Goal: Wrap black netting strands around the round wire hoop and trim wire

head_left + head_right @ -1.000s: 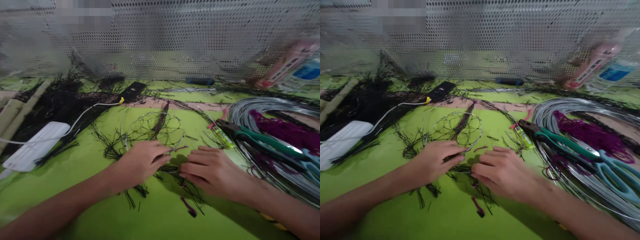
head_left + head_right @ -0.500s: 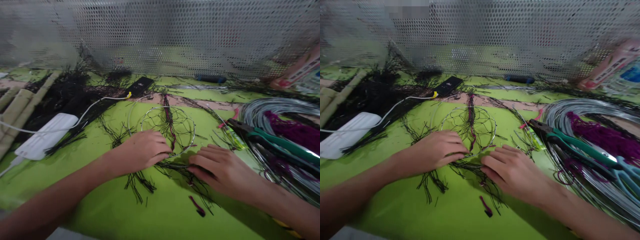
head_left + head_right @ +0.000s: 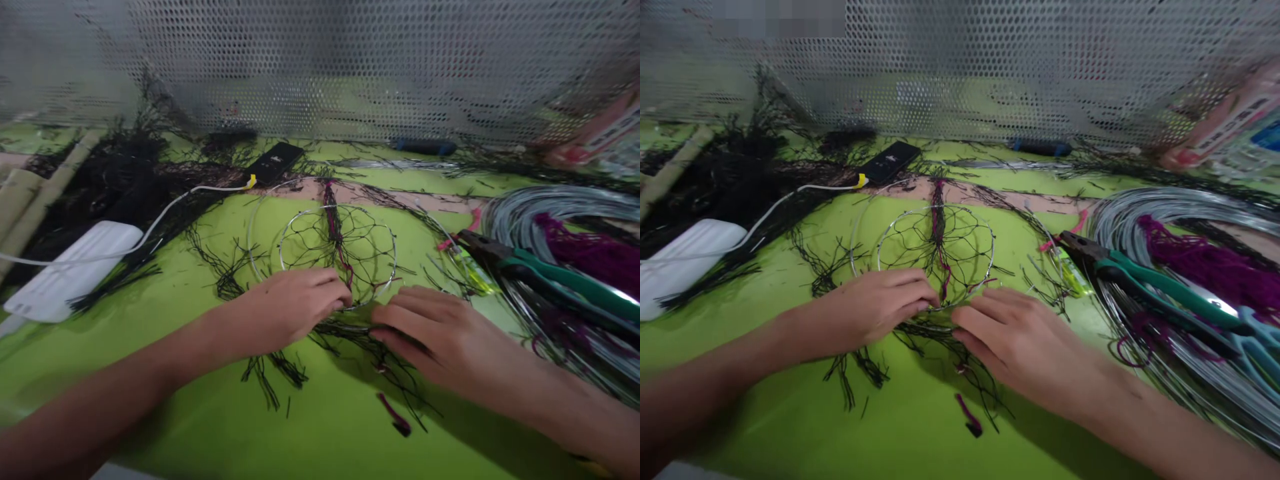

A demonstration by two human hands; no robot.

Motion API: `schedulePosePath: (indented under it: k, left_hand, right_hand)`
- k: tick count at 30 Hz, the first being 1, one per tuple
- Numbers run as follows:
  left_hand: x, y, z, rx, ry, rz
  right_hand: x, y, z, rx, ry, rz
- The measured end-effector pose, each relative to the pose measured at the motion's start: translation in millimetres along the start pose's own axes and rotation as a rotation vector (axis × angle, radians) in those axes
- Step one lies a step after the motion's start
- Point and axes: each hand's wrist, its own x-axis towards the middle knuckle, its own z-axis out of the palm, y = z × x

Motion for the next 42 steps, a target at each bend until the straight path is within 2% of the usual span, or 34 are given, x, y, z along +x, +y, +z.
schedulePosePath:
  k: [5,9,15,21,27,34,42]
  left_hand:
    - [1.1,7.6,-2.4,-0.111,0.011,-0.040]
    - [-1.1,14.1,-8.5,-0.197,-0.010,-0.085]
    - [-3.0,13.9,-6.7,-0.131,0.043,-0.055]
    - [-2.2,12.4,-1.3,-0.122,0.125,-0.032]
    - [-3.9,10.8,-0.9,-0.121,0.148,0.008]
    - [-6.8,5.4,-3.4,-0.043,0.176,0.072]
    - [-8.3,3.2,-3.5,0.075,0.185,0.081]
  right_hand:
    - [2.2,-1.4,3.0,0.028,0.058,0.091]
    - [2.5,-0.8,3.4,0.023,0.094,0.076]
    - [3.9,-2.7,0.7,-0.028,0.147,-0.003]
    - [1.5,-5.3,-1.6,-0.029,0.193,0.002]
    - [1.2,-5.2,-1.9,-0.052,0.218,0.012]
    - [-2.2,-0.5,-0.2,-0.045,0.188,0.001]
    - [-2.9,2.0,-1.6,0.019,0.162,-0.038]
